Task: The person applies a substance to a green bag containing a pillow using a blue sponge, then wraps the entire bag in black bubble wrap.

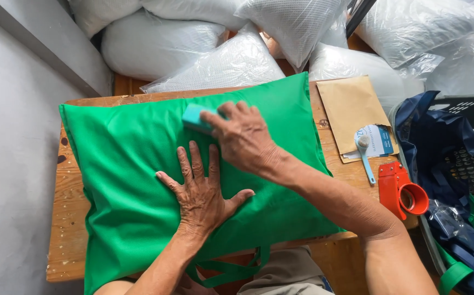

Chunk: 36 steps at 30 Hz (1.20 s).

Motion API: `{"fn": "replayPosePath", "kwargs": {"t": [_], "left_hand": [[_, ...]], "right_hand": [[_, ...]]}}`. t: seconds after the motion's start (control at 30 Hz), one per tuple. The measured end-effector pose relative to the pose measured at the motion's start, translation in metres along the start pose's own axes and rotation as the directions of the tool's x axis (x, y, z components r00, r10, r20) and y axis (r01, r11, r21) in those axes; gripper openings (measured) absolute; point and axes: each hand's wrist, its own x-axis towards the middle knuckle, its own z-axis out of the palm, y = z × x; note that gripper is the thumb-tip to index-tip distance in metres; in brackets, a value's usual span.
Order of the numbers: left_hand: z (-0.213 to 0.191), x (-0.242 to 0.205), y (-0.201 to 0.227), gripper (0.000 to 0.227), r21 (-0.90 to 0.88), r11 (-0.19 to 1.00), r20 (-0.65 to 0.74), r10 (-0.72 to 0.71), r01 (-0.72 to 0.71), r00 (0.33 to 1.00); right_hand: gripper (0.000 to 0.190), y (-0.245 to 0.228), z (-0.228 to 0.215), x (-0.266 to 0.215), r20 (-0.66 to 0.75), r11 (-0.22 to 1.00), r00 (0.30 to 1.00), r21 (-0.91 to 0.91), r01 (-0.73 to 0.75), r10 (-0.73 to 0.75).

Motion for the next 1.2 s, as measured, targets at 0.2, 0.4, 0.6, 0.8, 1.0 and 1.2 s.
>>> {"fn": "replayPosePath", "kwargs": {"t": [0.2, 0.4, 0.6, 0.8, 1.0, 1.2], "left_hand": [[0.002, 0.0, -0.003, 0.126, -0.044, 0.999, 0.025, 0.01, -0.009, 1.0], [0.005, 0.001, -0.002, 0.128, 0.004, 1.0, 0.008, 0.028, -0.028, 1.0], [0.005, -0.001, -0.002, 0.129, -0.009, 1.0, 0.02, 0.002, -0.002, 1.0], [0.005, 0.0, -0.003, 0.124, -0.032, 0.999, 0.013, 0.026, -0.026, 1.0], [0.007, 0.003, -0.007, 0.125, -0.02, 0.999, 0.036, 0.029, -0.029, 0.999], [0.006, 0.005, -0.007, 0.126, -0.019, 0.999, 0.037, 0.035, -0.034, 0.999]], "right_hand": [[0.043, 0.121, 0.044, -0.03, -0.068, 0.897, 0.963, -0.352, -0.268, 0.261], [0.02, 0.163, 0.027, -0.015, -0.005, 0.793, 0.829, -0.289, -0.537, 0.56], [0.051, 0.014, 0.036, 0.035, 0.091, 0.998, 0.996, -0.055, 0.0, 0.005], [0.034, 0.111, 0.043, 0.004, 0.049, 0.946, 0.969, -0.235, -0.225, 0.243], [0.045, 0.249, 0.034, -0.044, 0.052, 0.638, 0.638, 0.003, -0.77, 0.769], [0.051, 0.212, 0.052, -0.068, 0.173, 0.464, 0.614, 0.508, -0.726, 0.77]]}}
